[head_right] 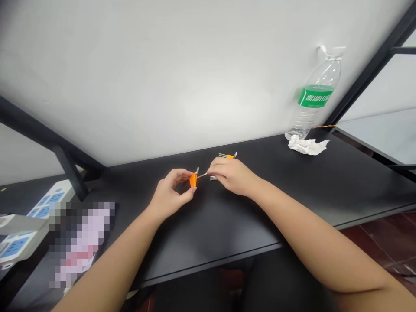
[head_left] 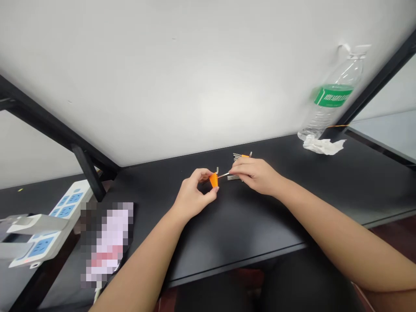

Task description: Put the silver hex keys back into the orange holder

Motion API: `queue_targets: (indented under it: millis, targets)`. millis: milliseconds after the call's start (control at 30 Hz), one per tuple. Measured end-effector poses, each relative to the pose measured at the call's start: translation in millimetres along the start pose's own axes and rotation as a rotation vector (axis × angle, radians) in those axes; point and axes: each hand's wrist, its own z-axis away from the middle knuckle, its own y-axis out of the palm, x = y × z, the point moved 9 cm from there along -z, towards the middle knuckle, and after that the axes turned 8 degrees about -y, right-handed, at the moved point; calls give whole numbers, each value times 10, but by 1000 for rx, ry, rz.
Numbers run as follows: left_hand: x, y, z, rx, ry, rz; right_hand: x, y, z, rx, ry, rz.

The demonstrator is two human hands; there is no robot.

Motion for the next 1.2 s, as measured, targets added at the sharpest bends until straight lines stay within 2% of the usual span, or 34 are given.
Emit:
queue_targets:
  millis: [133, 567, 733, 900, 1033, 1133, 1200]
  targets:
    - [-4, 4, 5, 4, 1, -9, 1, -52, -7, -27, 17, 7]
    - [-25, 51, 31, 82, 6, -40, -50, 10, 34, 32, 8, -7]
    - [-146, 170, 63, 177, 44, -9, 24, 190, 25, 131, 6, -98]
    - [-164, 201, 71, 175, 41, -11, 51, 369, -5, 162, 76, -212]
    - [-72, 151, 52, 131, -3, 29, -153, 365, 56, 191, 173, -107]
    - [-13, 98, 36, 81, -26, 49, -461, 311, 194, 295, 322, 104]
    - [2, 76, 25, 62, -28, 57, -648, 295, 304, 379, 425, 158]
